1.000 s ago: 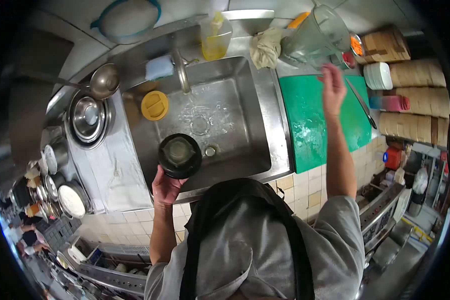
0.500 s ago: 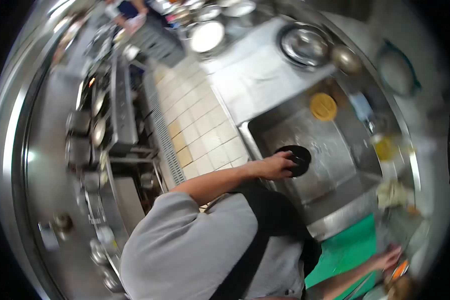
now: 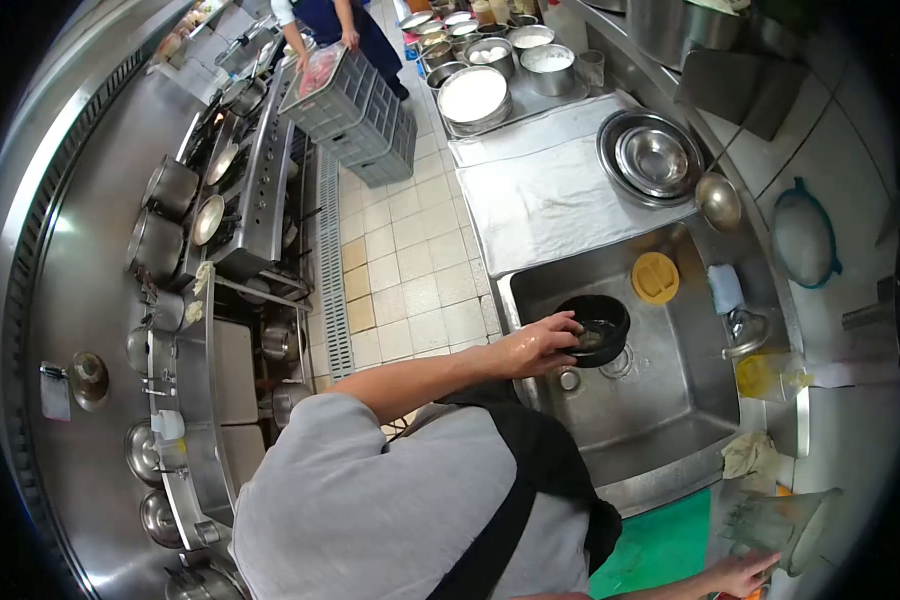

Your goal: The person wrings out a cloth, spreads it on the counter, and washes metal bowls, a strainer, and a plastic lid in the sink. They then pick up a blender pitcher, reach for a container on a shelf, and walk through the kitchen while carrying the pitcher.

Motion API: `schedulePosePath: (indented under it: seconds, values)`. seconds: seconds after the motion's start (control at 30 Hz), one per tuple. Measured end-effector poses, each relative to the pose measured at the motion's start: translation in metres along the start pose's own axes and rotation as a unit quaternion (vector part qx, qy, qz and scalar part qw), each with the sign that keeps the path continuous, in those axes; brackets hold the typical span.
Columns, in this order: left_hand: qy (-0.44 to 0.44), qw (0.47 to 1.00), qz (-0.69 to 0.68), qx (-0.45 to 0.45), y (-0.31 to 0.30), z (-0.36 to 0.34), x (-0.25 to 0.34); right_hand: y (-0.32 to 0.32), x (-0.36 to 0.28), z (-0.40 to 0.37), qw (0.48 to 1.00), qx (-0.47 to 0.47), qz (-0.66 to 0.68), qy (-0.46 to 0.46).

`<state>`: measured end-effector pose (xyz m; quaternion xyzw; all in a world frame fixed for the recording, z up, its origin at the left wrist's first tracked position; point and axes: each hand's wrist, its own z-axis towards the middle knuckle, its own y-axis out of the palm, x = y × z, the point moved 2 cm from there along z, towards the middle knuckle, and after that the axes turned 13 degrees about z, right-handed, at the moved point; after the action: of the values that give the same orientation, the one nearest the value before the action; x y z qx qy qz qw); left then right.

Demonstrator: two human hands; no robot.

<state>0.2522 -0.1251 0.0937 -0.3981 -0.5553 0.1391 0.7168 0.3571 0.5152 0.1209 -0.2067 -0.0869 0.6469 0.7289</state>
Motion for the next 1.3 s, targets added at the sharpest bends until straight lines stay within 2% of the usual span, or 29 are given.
schedulePosePath:
  seconds: [0.07, 0.1, 0.13, 0.2, 0.23, 0.27, 0.3, 0.33, 0.37, 0.4, 0.47, 0.53, 0.6, 0.7, 0.73, 0.8, 0.83, 0.87, 0.93, 0.97, 1.0, 1.13, 1.2, 1.23, 1.3]
  values:
    - [0.029, 0.999, -0.001, 0.036, -0.015, 0.005, 0.01, -0.033, -0.066, 0.042, 0.974, 0.096, 0.18, 0.102]
    - [0.058, 0.996, -0.008, 0.064, -0.025, 0.011, 0.02, -0.043, -0.058, 0.043, 0.973, 0.093, 0.201, 0.063]
    - [0.061, 0.996, -0.012, 0.062, -0.035, 0.017, 0.032, -0.054, -0.063, 0.04, 0.974, 0.093, 0.197, 0.062]
    - [0.139, 0.985, -0.025, 0.104, -0.058, 0.032, 0.057, -0.077, -0.082, 0.029, 0.992, -0.04, 0.111, 0.049]
    - [0.158, 0.98, -0.014, 0.124, -0.066, 0.039, 0.065, -0.077, -0.038, -0.003, 0.831, 0.089, 0.392, 0.385]
    - [0.183, 0.975, 0.005, 0.13, -0.076, 0.049, 0.075, -0.082, -0.06, -0.008, 0.83, 0.088, 0.392, 0.386]
    - [0.195, 0.971, -0.007, 0.139, -0.084, 0.056, 0.084, -0.097, -0.089, -0.009, 0.819, 0.05, 0.362, 0.442]
    - [0.201, 0.971, -0.008, 0.133, -0.092, 0.063, 0.094, -0.096, -0.125, -0.005, 0.781, 0.07, 0.4, 0.475]
    - [0.216, 0.968, -0.017, 0.128, -0.097, 0.069, 0.101, -0.102, -0.116, -0.026, 0.748, -0.019, 0.501, 0.434]
    - [0.214, 0.969, -0.023, 0.123, -0.101, 0.073, 0.109, -0.096, -0.147, -0.029, 0.752, -0.035, 0.491, 0.438]
    - [0.231, 0.963, -0.046, 0.13, -0.106, 0.082, 0.121, -0.088, -0.203, -0.038, 0.733, -0.025, 0.43, 0.526]
    - [0.275, 0.954, -0.037, 0.111, -0.104, 0.086, 0.138, -0.084, -0.255, -0.036, 0.705, -0.049, 0.497, 0.504]
    - [0.307, 0.946, -0.047, 0.091, -0.091, 0.077, 0.162, -0.085, -0.281, -0.051, 0.703, -0.077, 0.528, 0.47]
    - [0.379, 0.922, -0.033, 0.079, -0.072, 0.065, 0.185, -0.092, -0.303, -0.064, 0.739, -0.159, 0.483, 0.441]
    - [0.381, 0.922, -0.049, 0.04, -0.105, 0.092, 0.162, -0.056, -0.342, -0.046, 0.755, -0.196, 0.468, 0.415]
    - [0.395, 0.917, -0.055, -0.006, -0.119, 0.104, 0.127, -0.023, -0.387, -0.042, 0.728, -0.198, 0.475, 0.454]
    - [0.41, 0.912, -0.02, -0.011, -0.128, 0.116, 0.091, 0.008, -0.416, -0.046, 0.72, -0.203, 0.482, 0.455]
    - [0.395, 0.918, -0.025, -0.015, -0.131, 0.12, 0.074, 0.023, -0.428, -0.049, 0.716, -0.202, 0.489, 0.456]
    - [0.362, 0.931, -0.024, -0.037, -0.142, 0.132, 0.048, 0.045, -0.439, -0.05, 0.712, -0.22, 0.503, 0.437]
    - [0.373, 0.927, -0.003, -0.026, -0.109, 0.115, 0.09, 0.016, -0.395, -0.054, 0.726, -0.218, 0.501, 0.418]
    - [0.377, 0.926, 0.008, -0.016, -0.11, 0.116, 0.086, 0.019, -0.399, -0.048, 0.741, -0.225, 0.491, 0.4]
    - [0.388, 0.912, 0.132, 0.008, -0.136, 0.126, 0.057, 0.049, -0.428, -0.043, 0.703, -0.221, 0.537, 0.411]
    - [0.39, 0.918, 0.074, -0.007, -0.143, 0.126, 0.044, 0.053, -0.433, -0.037, 0.759, -0.265, 0.492, 0.334]
    - [0.389, 0.919, 0.063, 0.0, -0.142, 0.126, 0.032, 0.058, -0.441, -0.038, 0.751, -0.281, 0.506, 0.319]
    - [0.372, 0.927, 0.041, 0.018, -0.135, 0.117, 0.027, 0.061, -0.447, -0.044, 0.694, -0.245, 0.548, 0.397]
